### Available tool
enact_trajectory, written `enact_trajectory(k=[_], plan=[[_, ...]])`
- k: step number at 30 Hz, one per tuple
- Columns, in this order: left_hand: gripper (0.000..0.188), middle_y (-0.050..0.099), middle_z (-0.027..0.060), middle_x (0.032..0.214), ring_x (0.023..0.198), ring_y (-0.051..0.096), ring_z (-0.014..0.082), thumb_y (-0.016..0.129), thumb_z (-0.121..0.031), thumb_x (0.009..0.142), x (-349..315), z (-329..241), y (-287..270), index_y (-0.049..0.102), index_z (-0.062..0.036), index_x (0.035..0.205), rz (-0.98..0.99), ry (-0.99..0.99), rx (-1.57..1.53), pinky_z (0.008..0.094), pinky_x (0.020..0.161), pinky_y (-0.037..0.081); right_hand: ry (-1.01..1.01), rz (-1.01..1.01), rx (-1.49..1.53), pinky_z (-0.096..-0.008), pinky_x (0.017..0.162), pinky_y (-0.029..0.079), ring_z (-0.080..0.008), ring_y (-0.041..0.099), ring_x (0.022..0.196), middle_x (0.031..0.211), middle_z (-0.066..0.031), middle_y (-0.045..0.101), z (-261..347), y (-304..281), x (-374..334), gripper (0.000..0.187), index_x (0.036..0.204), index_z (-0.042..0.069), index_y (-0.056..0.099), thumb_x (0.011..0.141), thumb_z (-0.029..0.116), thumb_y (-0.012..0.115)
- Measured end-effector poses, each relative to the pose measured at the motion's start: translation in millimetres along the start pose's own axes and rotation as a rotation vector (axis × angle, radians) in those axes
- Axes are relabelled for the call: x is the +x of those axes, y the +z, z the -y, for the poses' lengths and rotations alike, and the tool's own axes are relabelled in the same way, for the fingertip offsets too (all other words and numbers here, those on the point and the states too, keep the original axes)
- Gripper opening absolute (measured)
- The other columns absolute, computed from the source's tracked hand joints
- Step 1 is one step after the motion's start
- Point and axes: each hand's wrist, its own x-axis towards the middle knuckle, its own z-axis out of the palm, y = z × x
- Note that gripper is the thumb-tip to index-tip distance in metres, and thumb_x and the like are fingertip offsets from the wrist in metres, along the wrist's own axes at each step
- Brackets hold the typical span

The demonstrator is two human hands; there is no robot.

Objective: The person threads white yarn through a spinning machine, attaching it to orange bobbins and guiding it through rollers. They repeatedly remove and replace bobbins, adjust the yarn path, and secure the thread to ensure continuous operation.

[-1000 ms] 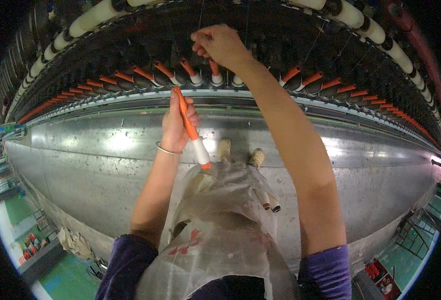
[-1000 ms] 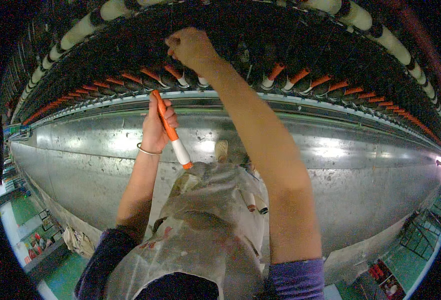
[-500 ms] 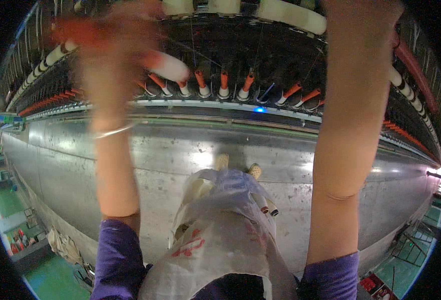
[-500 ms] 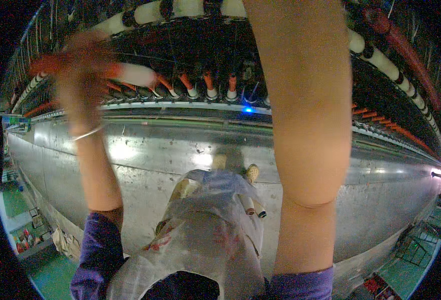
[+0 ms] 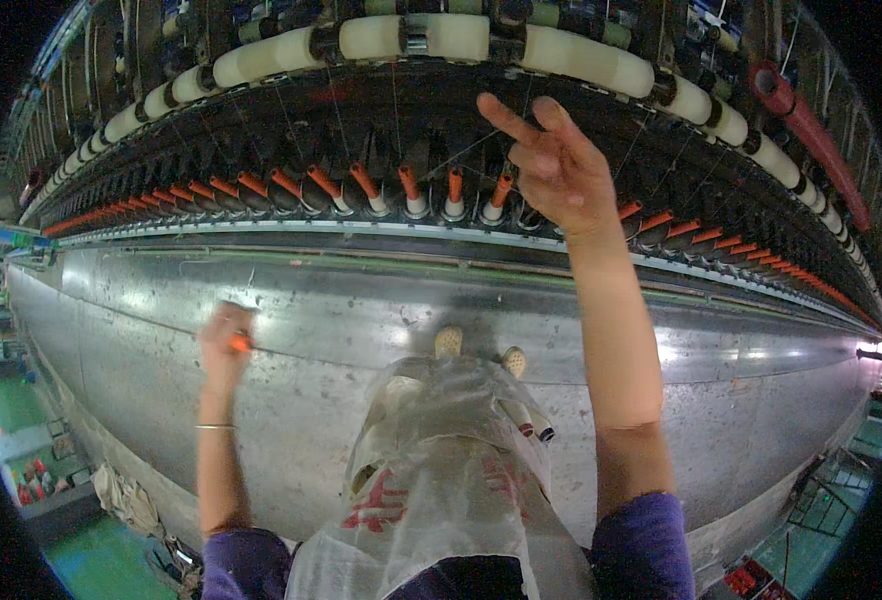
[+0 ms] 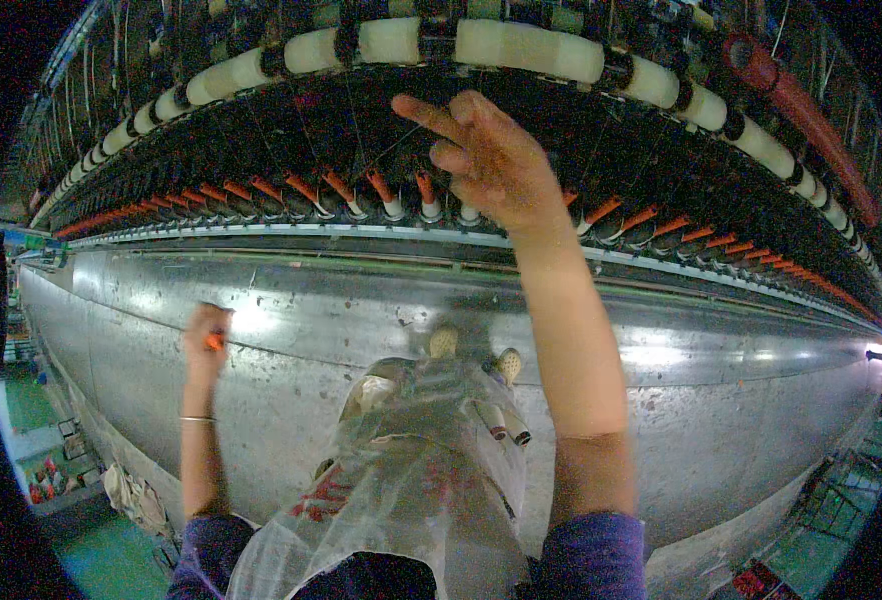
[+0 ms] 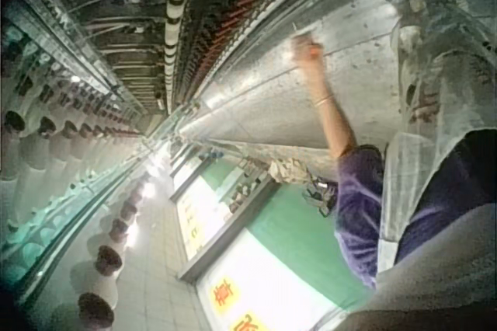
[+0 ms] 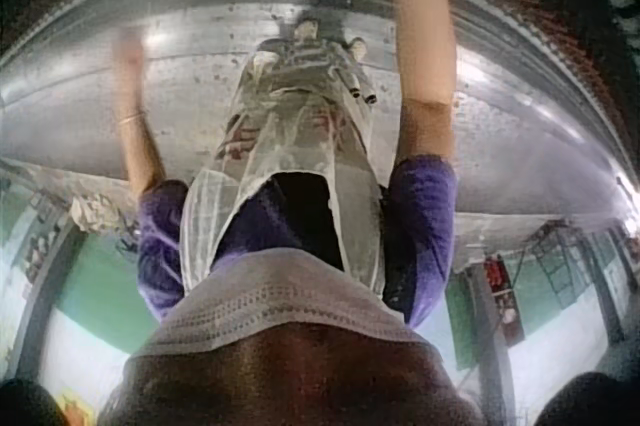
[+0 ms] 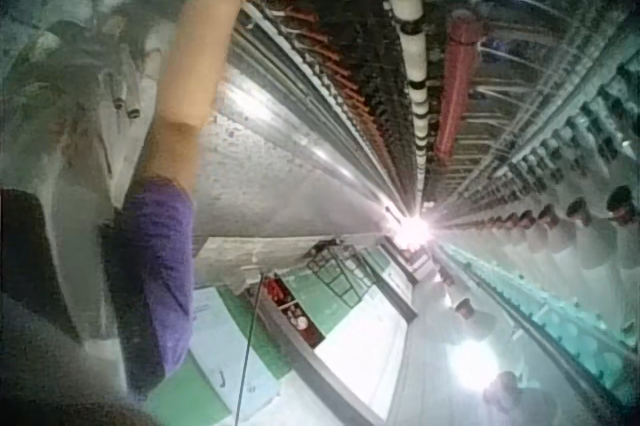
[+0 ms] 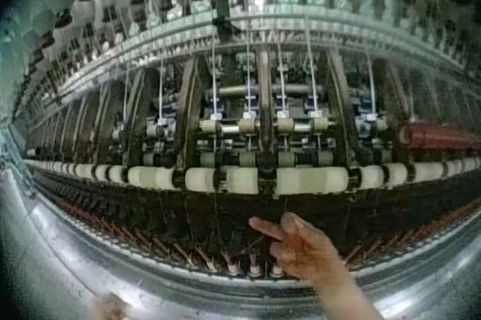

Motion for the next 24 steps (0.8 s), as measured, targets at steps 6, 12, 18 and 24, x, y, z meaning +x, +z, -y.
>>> enact_trajectory(k=[6, 12, 18, 24], plan=[[0.011, 0.056, 0.0096, 0.072, 0.063, 0.056, 0.0248, 0.054, 0.0, 0.065, -36.3, -68.6, 100.6, 0.057, -0.0025, 0.075, 0.035, -0.151, -0.206, 0.0301, 0.056, 0.046, -0.35, -0.744, -1.347, -0.0271, 0.053, 0.043, -0.0163, 0.055, 0.062, 0.074, -0.01, 0.062, -38.3, -17.6, 55.5, 0.016, 0.076, 0.002, 0.061, 0.08, 0.015, 0.055], [0.007, 0.056, 0.0115, 0.073, 0.064, 0.055, 0.0266, 0.057, 0.001, 0.069, -30.5, -88.5, 89.4, 0.055, 0.0001, 0.075, -0.047, -0.23, -0.283, 0.0296, 0.059, 0.044, -0.473, -0.977, -1.559, -0.0295, 0.06, 0.044, -0.0198, 0.057, 0.06, 0.065, -0.0115, 0.06, -47.1, -22.6, 73.4, 0.017, 0.078, 0.001, 0.064, 0.078, 0.016, 0.056], [0.01, 0.057, 0.0115, 0.074, 0.07, 0.055, 0.0273, 0.06, 0.0, 0.072, -84.5, -39.5, 99.1, 0.058, -0.0007, 0.082, 0.136, -0.556, -0.395, 0.0287, 0.063, 0.043, -0.564, -0.923, -1.744, -0.0295, 0.058, 0.042, -0.015, 0.051, 0.054, 0.058, -0.0072, 0.056, -42.5, -38.1, 84.6, 0.022, 0.083, 0.004, 0.067, 0.08, 0.023, 0.058], [0.053, 0.051, 0.0176, 0.117, 0.088, 0.057, 0.0368, 0.056, -0.025, 0.08, -136.2, 19.7, 8.6, 0.038, -0.0057, 0.126, 0.321, -1.082, 0.84, 0.0413, 0.074, 0.047, -0.508, -0.806, -1.518, -0.0288, 0.054, 0.04, -0.0136, 0.051, 0.059, 0.064, -0.005, 0.056, -24.4, -48.3, 98.1, 0.017, 0.087, -0.001, 0.062, 0.076, 0.013, 0.063]])
